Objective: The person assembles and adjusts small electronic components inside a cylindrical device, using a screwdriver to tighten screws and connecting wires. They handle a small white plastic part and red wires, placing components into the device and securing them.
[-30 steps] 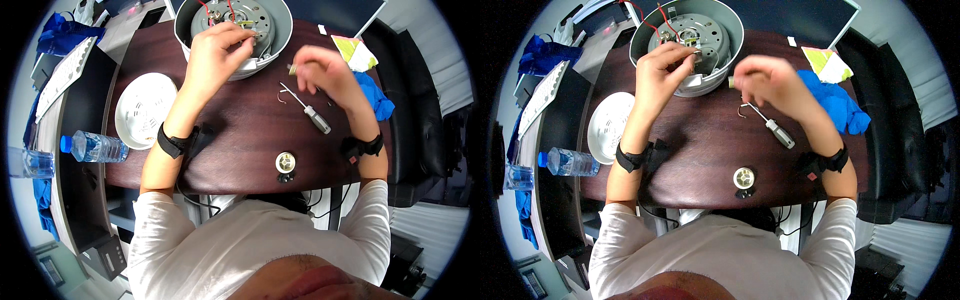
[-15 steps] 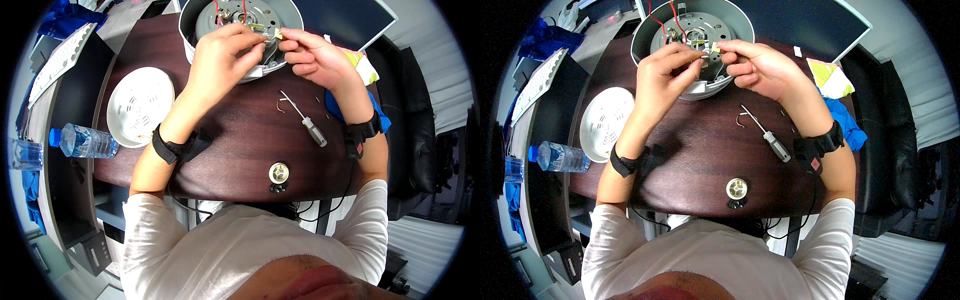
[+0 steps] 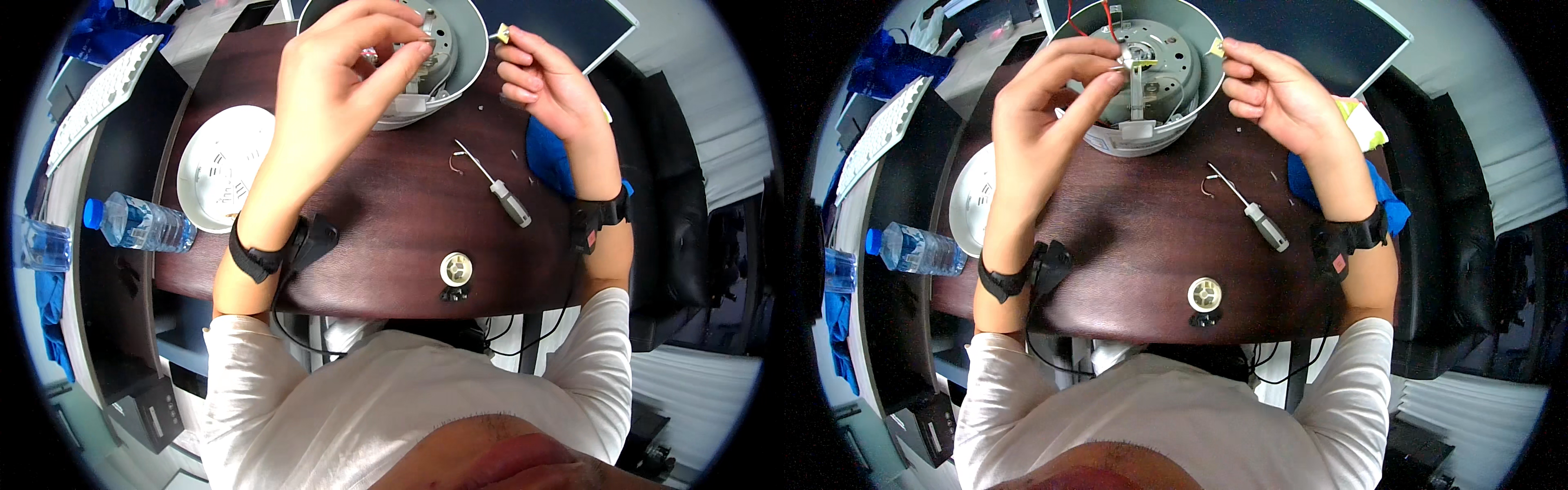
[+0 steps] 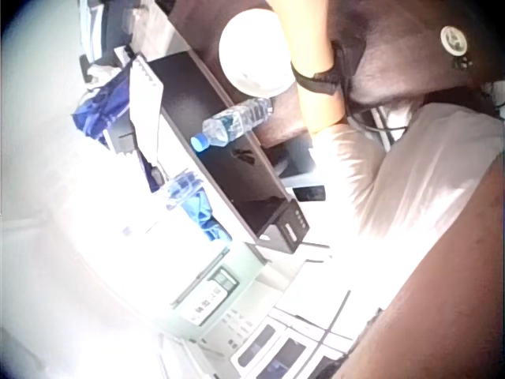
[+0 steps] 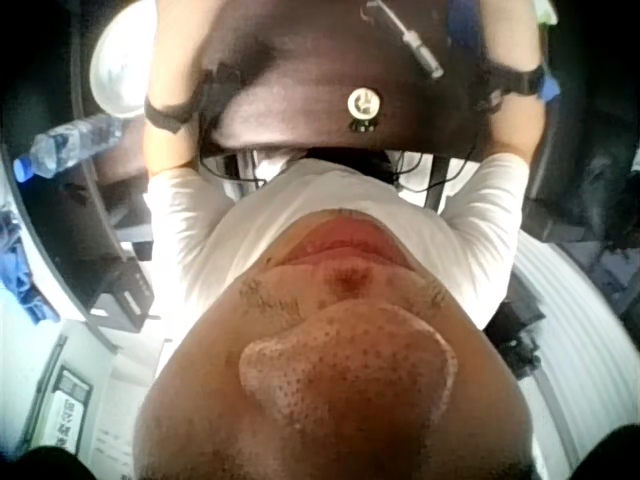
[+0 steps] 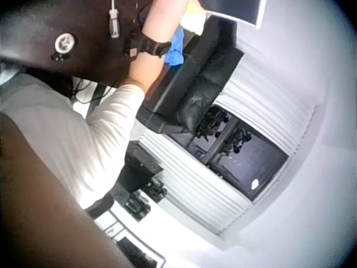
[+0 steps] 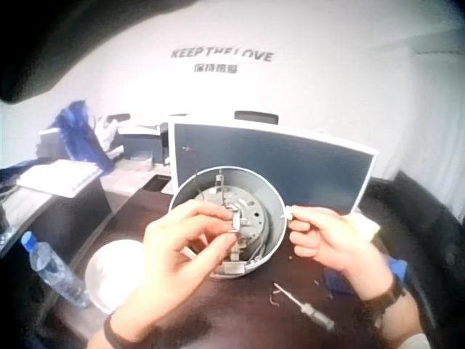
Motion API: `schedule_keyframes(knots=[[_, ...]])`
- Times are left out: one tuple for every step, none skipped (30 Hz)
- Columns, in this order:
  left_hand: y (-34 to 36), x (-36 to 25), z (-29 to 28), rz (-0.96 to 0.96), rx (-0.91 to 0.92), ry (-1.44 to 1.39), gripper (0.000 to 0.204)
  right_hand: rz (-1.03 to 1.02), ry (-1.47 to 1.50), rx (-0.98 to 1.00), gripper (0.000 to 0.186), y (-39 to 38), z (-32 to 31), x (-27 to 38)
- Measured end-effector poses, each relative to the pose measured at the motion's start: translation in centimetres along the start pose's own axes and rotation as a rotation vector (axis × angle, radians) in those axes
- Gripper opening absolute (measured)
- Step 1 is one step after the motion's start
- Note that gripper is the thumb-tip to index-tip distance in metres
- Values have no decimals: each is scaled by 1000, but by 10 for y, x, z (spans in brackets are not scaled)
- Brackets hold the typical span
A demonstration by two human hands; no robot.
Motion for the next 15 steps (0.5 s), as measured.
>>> schedule_keyframes(knots=[[-1, -4, -3, -7, 17, -81, 11, -25, -20, 50, 13, -2, -2, 4], [-5, -8, -5, -46, 33, -128, 13, -33, -38, 88, 14, -1, 0, 7], [-6, -5, -5, -96, 54, -200, 13, -43, -61, 94, 14, 1, 2, 9], [-8, -1, -3, -146, 75, -271, 13, -54, -84, 100, 14, 3, 4, 10], [-9, 4, -2, -197, 94, -347, 14, -60, -110, 102, 15, 6, 7, 10], [-10, 9, -2, -297, 147, -392, 15, -69, -128, 53, 15, 8, 9, 10], [-10, 12, -1, -324, 162, -462, 15, -67, -134, 32, 15, 11, 8, 8], [-11, 15, 4, -352, 178, -537, 15, -61, -139, 6, 14, 14, 2, 6], [-11, 19, 9, -381, 193, -611, 15, -56, -145, -18, 14, 18, -4, 4], [-12, 23, 13, -348, 163, -729, 16, -74, -171, -30, 13, 22, -7, 3], [-15, 24, 14, -376, 168, -759, 15, -75, -156, -17, 13, 26, -6, 2], [-18, 24, 15, -405, 171, -789, 15, -76, -142, -2, 13, 29, -5, 1], [-22, 23, 16, -434, 172, -818, 15, -76, -128, 14, 13, 31, -4, 0], [-26, 22, 16, -452, 173, -811, 15, -82, -130, 15, 14, 31, -4, -2], [-29, 21, 17, -470, 172, -804, 15, -83, -130, 26, 14, 31, -5, -4]])
Point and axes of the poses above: each hand's wrist, its own y-axis towards the middle knuckle, its own z-axis out of the palm, x = y × z, the point moved 3 cm from there along y, towards the middle knuckle, and after that the axes turned 15 degrees about x, right-handed, at the moved point
